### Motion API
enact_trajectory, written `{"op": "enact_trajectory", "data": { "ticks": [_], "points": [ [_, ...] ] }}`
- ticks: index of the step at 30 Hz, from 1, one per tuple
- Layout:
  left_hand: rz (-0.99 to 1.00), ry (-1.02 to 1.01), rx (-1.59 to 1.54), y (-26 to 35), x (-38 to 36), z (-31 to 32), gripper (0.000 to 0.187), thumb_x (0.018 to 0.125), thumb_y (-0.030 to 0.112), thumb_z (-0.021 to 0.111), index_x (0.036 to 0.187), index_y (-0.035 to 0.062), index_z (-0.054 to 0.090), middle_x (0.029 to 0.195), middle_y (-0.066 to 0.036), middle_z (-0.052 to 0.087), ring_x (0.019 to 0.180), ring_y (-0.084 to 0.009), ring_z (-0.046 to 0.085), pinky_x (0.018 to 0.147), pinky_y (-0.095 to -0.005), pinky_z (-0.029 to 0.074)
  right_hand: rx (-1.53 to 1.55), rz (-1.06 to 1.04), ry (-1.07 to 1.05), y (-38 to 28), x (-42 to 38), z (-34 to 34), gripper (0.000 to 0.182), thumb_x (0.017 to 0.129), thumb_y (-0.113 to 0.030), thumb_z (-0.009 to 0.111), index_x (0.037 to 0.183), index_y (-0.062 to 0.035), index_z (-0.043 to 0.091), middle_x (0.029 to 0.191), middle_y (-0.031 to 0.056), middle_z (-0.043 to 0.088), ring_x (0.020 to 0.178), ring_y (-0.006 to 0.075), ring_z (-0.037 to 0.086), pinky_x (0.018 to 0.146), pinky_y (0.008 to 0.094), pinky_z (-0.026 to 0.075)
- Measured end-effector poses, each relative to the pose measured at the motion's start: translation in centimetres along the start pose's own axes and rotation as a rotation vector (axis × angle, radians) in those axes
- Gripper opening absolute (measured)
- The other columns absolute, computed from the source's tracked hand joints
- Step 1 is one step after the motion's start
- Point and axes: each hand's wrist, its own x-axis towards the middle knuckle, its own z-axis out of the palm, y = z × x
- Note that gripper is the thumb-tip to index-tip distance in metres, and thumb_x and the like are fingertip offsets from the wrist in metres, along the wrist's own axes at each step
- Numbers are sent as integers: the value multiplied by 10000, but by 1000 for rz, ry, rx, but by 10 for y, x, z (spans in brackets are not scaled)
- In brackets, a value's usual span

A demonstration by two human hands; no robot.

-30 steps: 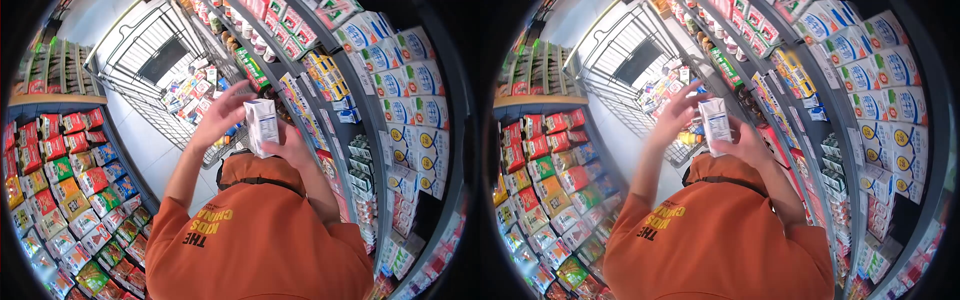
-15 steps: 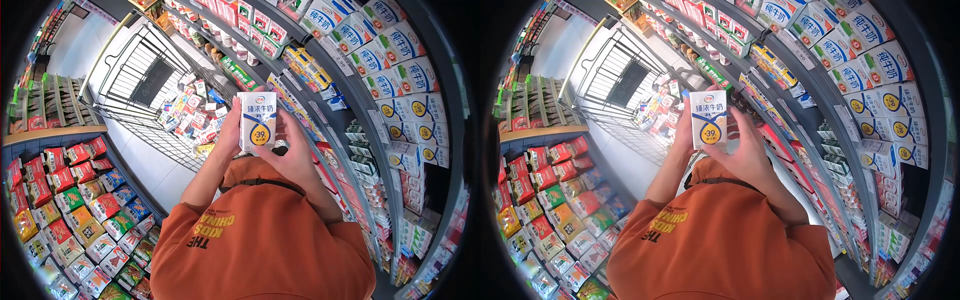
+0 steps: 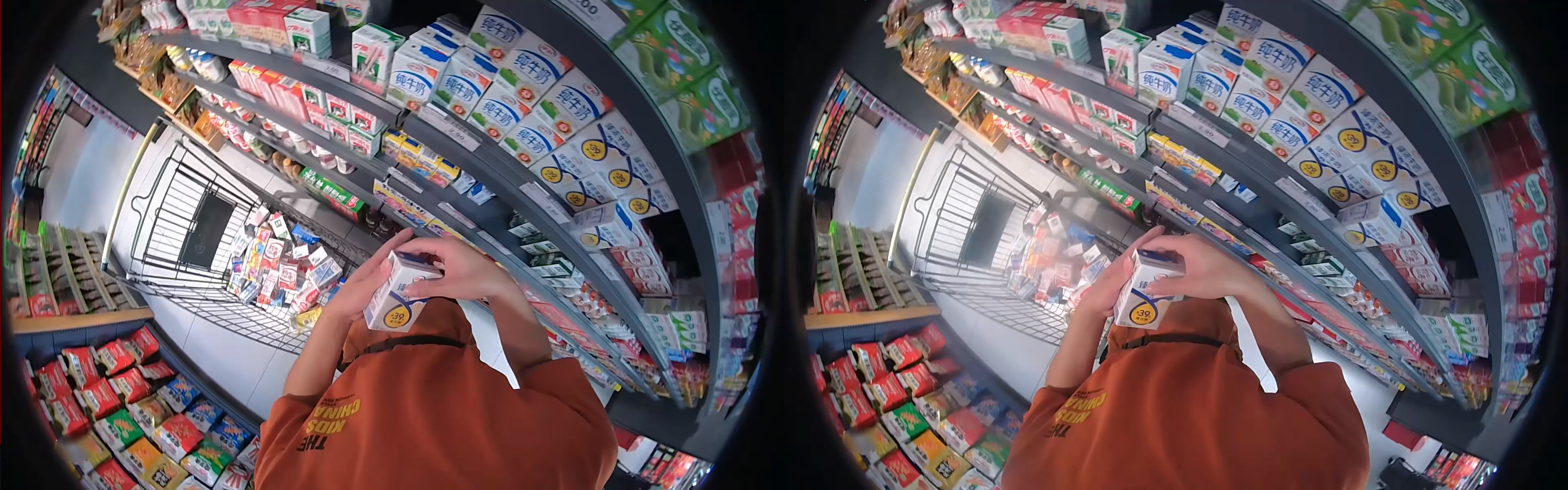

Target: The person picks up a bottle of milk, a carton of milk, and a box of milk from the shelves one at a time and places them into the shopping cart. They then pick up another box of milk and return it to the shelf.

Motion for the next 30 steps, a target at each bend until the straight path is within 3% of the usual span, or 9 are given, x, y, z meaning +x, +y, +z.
{"op": "enact_trajectory", "data": {
  "ticks": [7,13,16,20,24,27,30],
  "points": [
    [-202,128,174,0,1,-8,617,1015,400,470,1476,22,315,1388,-87,490,1227,-159,500,1022,-303,412,-90,-12,197,-9,-23,-9,582,757,-174,829,1242,17,569,1143,106,633,1038,149,591,906,309,482],
    [-144,-15,221,-19,10,-12,622,1001,416,500,1434,-15,387,1354,-96,526,1213,-179,518,995,-306,424,-134,-50,320,-5,-50,-3,574,734,-175,834,1222,0,587,1115,125,652,1009,194,622,873,318,494],
    [-132,31,213,-26,23,8,629,1003,413,495,1444,-18,369,1323,-93,551,1193,-180,535,1001,-315,421,-290,-87,435,-5,-76,-9,565,723,-173,841,1213,-23,602,1132,129,653,1011,210,631,865,326,504],
    [-222,-96,186,-22,35,6,617,1004,399,497,1439,-18,366,1249,-139,601,1135,-219,587,1011,-365,427,-499,-28,737,-31,-150,-31,625,675,-191,875,1218,-31,610,1166,135,652,1030,222,644,887,346,507],
    [-347,54,316,-29,28,-7,484,1010,311,513,1404,38,447,1195,-141,634,1089,-206,616,953,-334,465,-627,-89,1160,-53,-215,-44,560,713,-150,840,1207,-15,615,1096,138,661,987,216,643,875,342,509],
    [-380,90,331,-36,27,-11,429,1011,265,513,1387,62,477,1165,-126,651,1073,-194,625,930,-316,472,-631,-178,1287,-64,-223,-60,560,719,-157,837,1212,-14,614,1092,140,660,981,213,644,865,330,507],
    [-379,103,357,-40,31,-6,462,1011,270,501,1389,11,448,1159,-165,631,1063,-234,615,940,-352,474,-763,-142,1269,-81,-203,-76,557,737,-130,815,1236,-9,598,1096,137,651,990,218,641,872,324,497]
  ]
}}
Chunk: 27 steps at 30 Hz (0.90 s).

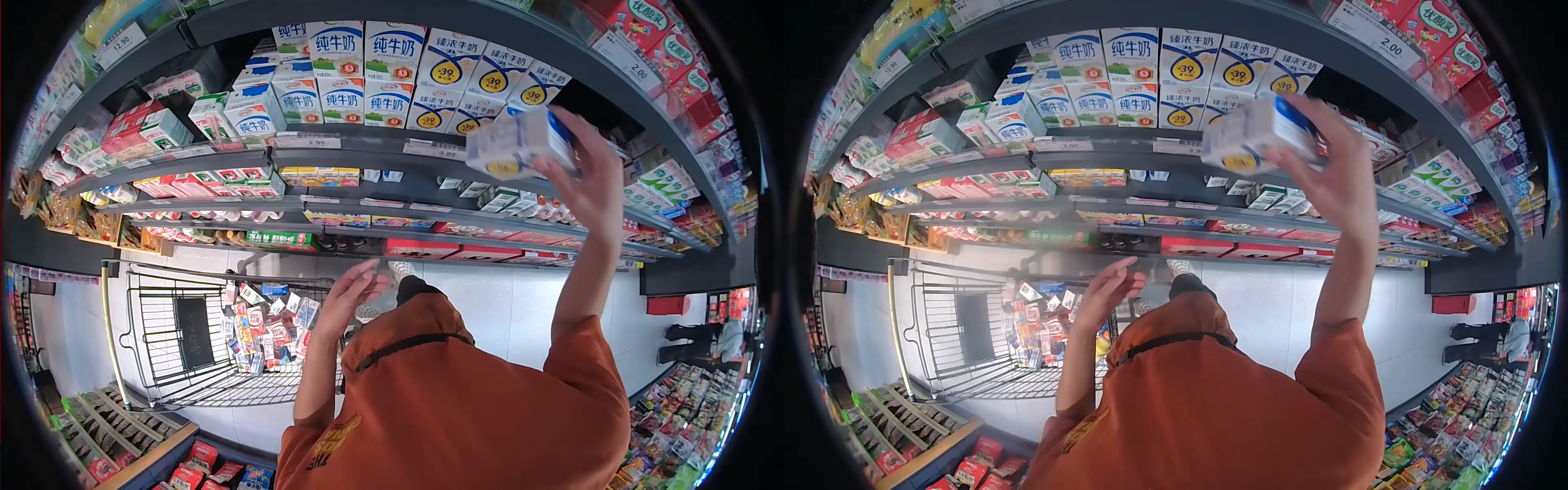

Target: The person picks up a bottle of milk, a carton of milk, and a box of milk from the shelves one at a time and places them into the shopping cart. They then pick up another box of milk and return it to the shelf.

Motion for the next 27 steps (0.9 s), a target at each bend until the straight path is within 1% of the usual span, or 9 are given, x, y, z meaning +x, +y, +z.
{"op": "enact_trajectory", "data": {
  "ticks": [2,6,7,10,13,22,23,26,27],
  "points": [
    [17,1,-14,-2,1,1,442,1009,262,511,1384,34,466,1145,-135,651,1054,-205,628,926,-320,475,-200,-50,-103,-6,20,8,547,775,-76,777,1275,3,571,1126,134,636,1037,204,616,917,326,476],
    [27,31,-46,-6,-2,-5,443,1003,270,525,1376,36,475,1131,-126,662,1044,-191,635,921,-304,475,-225,-128,-170,17,46,35,461,806,-71,743,1243,-29,602,1130,145,636,966,281,629,860,357,496],
    [24,55,-47,-7,-4,-7,444,1001,273,527,1372,34,476,1129,-127,662,1042,-192,635,919,-306,476,-208,-133,-196,22,48,40,432,783,-60,745,1193,-4,619,1117,161,629,967,346,609,854,397,488],
    [13,121,-56,-14,-12,-17,445,996,281,531,1361,31,482,1127,-132,662,1039,-194,637,916,-311,480,-406,-273,-193,46,46,50,407,781,-48,738,1172,-5,632,1149,157,601,1052,340,567,901,399,469],
    [0,169,-75,-25,-16,-24,443,993,286,532,1351,29,488,1127,-132,663,1037,-196,640,916,-315,484,-460,-229,-190,49,41,52,374,781,-34,730,1144,-4,646,1175,153,577,1135,338,518,953,408,442],
    [7,179,-77,-39,-12,-28,478,989,328,547,1354,26,484,1130,-133,647,1031,-202,632,920,-323,482,-471,-226,-222,48,48,52,399,801,-41,705,1184,-7,599,1164,168,586,1137,356,523,975,431,414],
    [14,190,-62,-39,-11,-27,474,987,328,552,1354,34,490,1129,-128,648,1030,-197,631,920,-321,481,-449,-196,-272,48,51,50,401,804,-53,701,1190,-18,599,1177,180,589,1157,365,521,993,436,397],
    [102,231,-53,-55,-9,-38,402,979,276,562,1309,48,537,1045,-66,660,986,-150,629,893,-292,493,-600,-290,-179,57,45,50,410,846,-127,699,1236,-58,594,1299,165,568,1239,343,501,1051,415,372],
    [105,243,6,-58,-15,-39,412,985,290,553,1319,49,528,1078,-86,660,1012,-161,627,903,-306,490,-607,-300,-166,54,42,47,423,842,-128,712,1244,-64,598,1291,153,581,1234,322,515,1057,401,376]
  ]
}}
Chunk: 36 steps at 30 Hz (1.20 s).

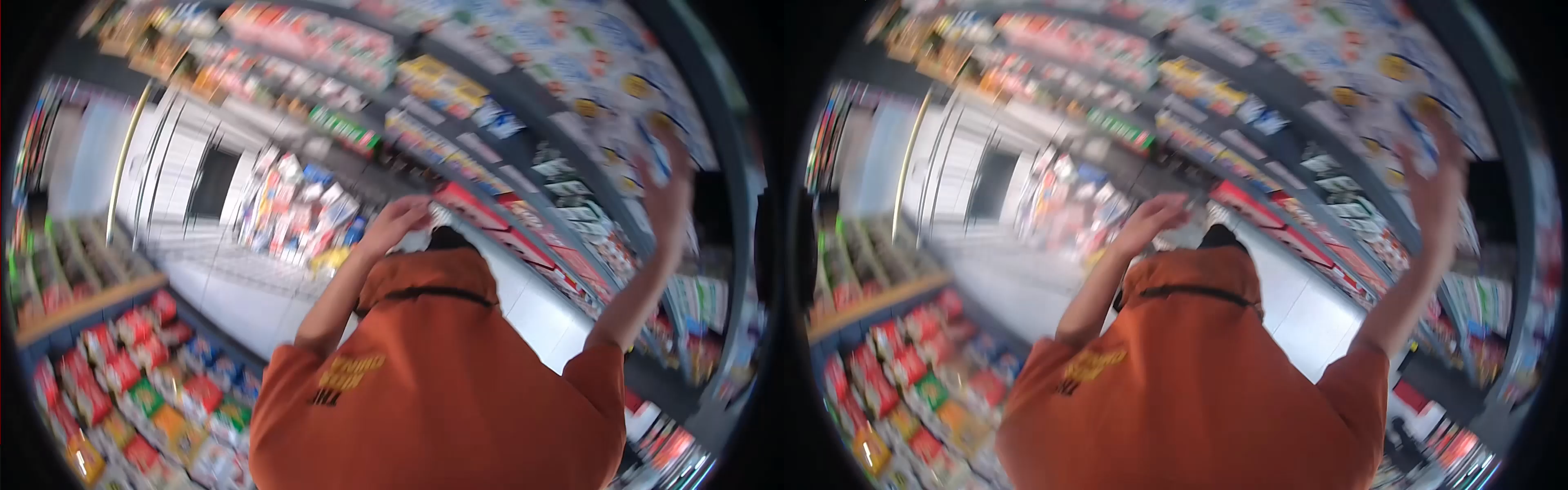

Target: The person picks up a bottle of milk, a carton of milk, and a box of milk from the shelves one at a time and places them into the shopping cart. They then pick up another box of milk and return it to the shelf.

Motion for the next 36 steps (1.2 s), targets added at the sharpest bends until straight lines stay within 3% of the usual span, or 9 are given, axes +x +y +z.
{"op": "enact_trajectory", "data": {
  "ticks": [4,15,16,19,21,23,26,29,36],
  "points": [
    [-16,74,-9,-28,-9,-20,389,994,295,534,1293,45,533,1104,-110,666,1015,-177,638,898,-315,495,200,-16,78,-24,-17,-3,293,889,-102,690,1167,-23,641,1157,112,654,1110,243,599,972,354,445],
    [-142,385,-32,-109,-25,-62,395,938,228,552,1270,15,544,1056,-106,674,951,-167,661,819,-289,515,571,-32,-173,-125,-25,38,202,909,-77,652,1084,22,642,1097,121,662,1054,237,613,945,340,448],
    [-130,434,60,-112,-25,-69,415,921,230,567,1257,-13,553,1044,-96,676,895,-159,666,790,-278,518,601,-20,-199,-129,-25,39,197,908,-75,651,1079,22,642,1097,120,661,1052,237,613,943,337,447],
    [-141,628,346,-167,-12,-118,450,855,211,636,1236,-24,586,1013,-210,691,959,-332,677,864,-381,516,649,-15,-273,-135,-23,43,188,896,-60,648,1066,19,641,1069,125,668,1019,235,627,923,326,453],
    [-255,794,560,-164,-13,-146,526,787,224,705,1237,-18,579,1096,-262,650,1042,-407,631,936,-410,490,634,-19,-310,-142,-25,46,185,886,-54,649,1058,15,643,1051,130,671,999,240,636,912,328,459],
    [-81,971,935,-208,-1,-185,667,722,212,756,1309,10,511,1306,-261,532,1210,-398,529,994,-431,463,625,-5,-356,-145,-29,50,175,873,-45,646,1039,11,648,1023,136,672,974,257,644,893,335,464],
    [-316,757,1130,-225,11,-225,934,685,186,801,1454,64,284,1523,-196,269,1394,-364,302,1063,-495,404,578,26,-420,-149,-33,51,164,872,-36,640,1027,13,649,1007,136,671,969,257,644,885,335,465],
    [-500,601,1173,-222,32,-247,943,697,235,830,1449,84,282,1506,-175,302,1387,-353,314,1058,-509,406,454,112,-463,-147,-42,47,157,874,-29,633,1024,13,650,1007,135,670,973,254,642,882,330,464],
    [-518,494,1327,-192,44,-230,714,735,370,789,1280,4,506,1345,-224,500,1163,-368,571,907,-442,512,443,236,-514,-135,-63,45,152,879,-32,624,1022,13,652,1010,132,672,964,233,645,872,320,466]
  ]
}}
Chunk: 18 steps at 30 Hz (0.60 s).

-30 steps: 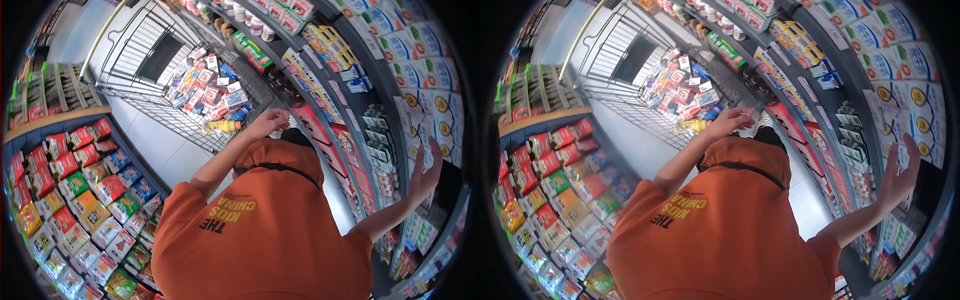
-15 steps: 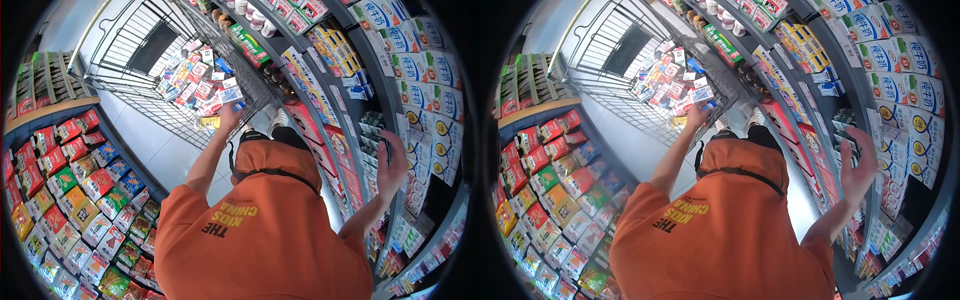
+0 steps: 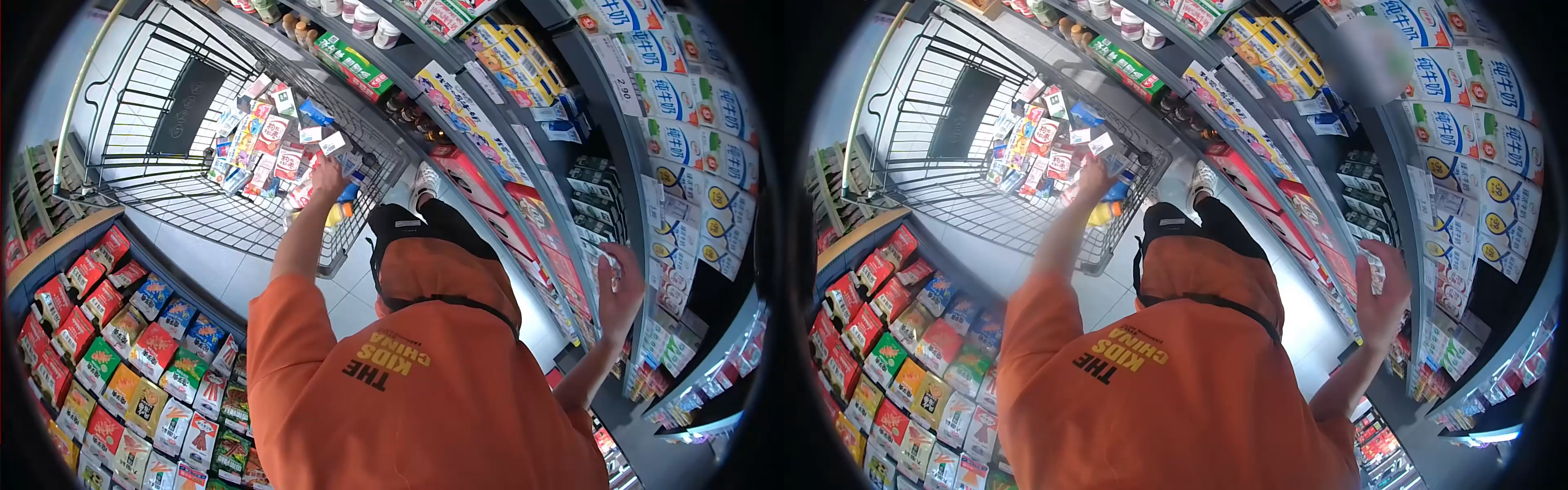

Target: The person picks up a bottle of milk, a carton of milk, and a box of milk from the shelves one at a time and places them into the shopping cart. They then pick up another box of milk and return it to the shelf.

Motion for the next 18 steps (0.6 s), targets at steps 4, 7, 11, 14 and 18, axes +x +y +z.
{"op": "enact_trajectory", "data": {
  "ticks": [4,7,11,14,18],
  "points": [
    [-53,158,-585,-16,-53,-40,504,835,385,693,1115,-32,643,1035,-207,679,933,-338,680,824,-427,548,36,-53,-39,-6,6,9,156,882,-48,628,1026,10,653,997,131,672,958,223,646,868,316,469],
    [48,-21,-1319,-22,-124,-90,513,931,406,568,1217,-19,581,1095,-183,669,969,-289,677,825,-378,554,139,-66,-83,-11,14,27,167,874,-52,643,1028,13,652,989,136,671,949,218,649,867,309,472],
    [68,-305,-2007,3,-182,-126,675,966,541,448,1389,17,404,1270,-180,587,1091,-296,638,879,-404,563,338,-206,-290,-46,34,58,223,856,-51,675,1066,17,647,1018,132,668,933,200,653,861,289,479],
    [262,-543,-2148,63,-216,-149,704,950,560,472,1410,32,402,1324,-185,556,1149,-320,605,903,-443,554,775,-215,-369,-70,37,92,344,860,-62,696,1177,28,597,1077,98,662,962,164,634,868,268,480],
    [270,-673,-2167,130,-238,-170,679,975,545,435,1409,23,407,1308,-177,569,1123,-322,614,845,-464,564,1031,-144,-558,-93,46,80,430,875,-90,703,1249,51,545,1111,82,651,1005,123,601,883,261,479]
  ]
}}
